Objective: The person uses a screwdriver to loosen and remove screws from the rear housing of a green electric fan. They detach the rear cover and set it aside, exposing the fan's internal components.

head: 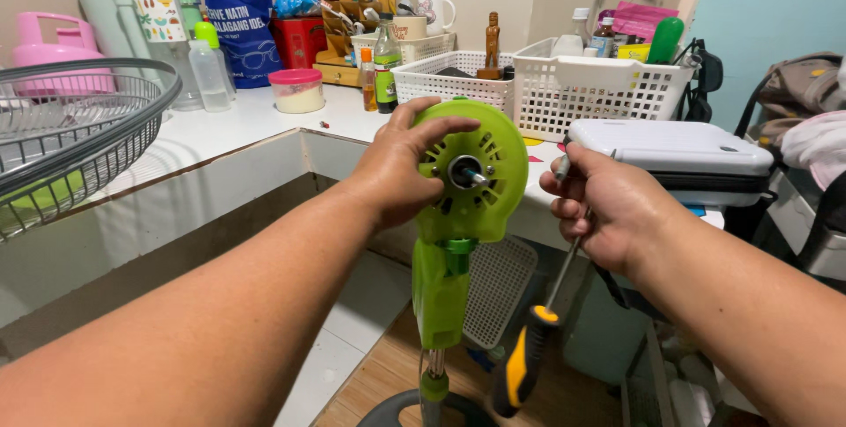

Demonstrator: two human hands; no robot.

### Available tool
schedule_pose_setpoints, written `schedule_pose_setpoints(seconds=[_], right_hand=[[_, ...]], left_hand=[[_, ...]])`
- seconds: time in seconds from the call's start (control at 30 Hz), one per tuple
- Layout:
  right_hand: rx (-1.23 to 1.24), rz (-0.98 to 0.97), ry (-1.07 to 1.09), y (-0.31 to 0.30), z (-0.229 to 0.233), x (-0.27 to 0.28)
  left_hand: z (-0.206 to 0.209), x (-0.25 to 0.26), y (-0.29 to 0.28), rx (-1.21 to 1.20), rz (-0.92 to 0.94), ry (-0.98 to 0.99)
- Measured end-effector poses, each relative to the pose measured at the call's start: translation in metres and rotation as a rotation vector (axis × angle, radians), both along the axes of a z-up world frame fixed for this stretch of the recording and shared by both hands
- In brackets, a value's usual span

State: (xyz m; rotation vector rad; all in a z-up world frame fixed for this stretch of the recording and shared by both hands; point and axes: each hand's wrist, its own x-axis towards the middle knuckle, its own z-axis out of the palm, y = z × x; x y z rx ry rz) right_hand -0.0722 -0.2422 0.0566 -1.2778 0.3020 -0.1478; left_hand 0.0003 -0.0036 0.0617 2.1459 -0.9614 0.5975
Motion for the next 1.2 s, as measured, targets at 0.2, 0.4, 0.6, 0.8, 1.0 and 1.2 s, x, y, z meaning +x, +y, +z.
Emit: schedule_pose_setpoints(seconds=[0.2,0.4,0.6,0.8,1.0,1.2], right_hand=[[0.009,0.109,-0.057,-0.003,-0.001,0.022],[-0.587,-0.078,-0.149,0.018,0.003,0.030],[-0.733,0.060,0.082,0.029,-0.003,0.030],[-1.012,-0.027,-0.100,0.020,-0.012,0.036],[-1.078,-0.093,-0.074,0.013,-0.005,0.038],[-0.938,-0.037,-0.075,0.008,-0.013,0.015]], left_hand=[[0.003,0.003,0.005,-0.195,-0.115,0.174],[0.006,0.016,0.015,-0.671,-0.261,0.682],[-0.031,0.011,0.003,-0.644,-0.198,0.580],[-0.034,-0.014,-0.012,-0.787,-0.157,0.769],[-0.005,-0.031,-0.026,-0.865,-0.057,0.925],[-0.017,-0.059,-0.030,-0.798,-0.039,0.741]])
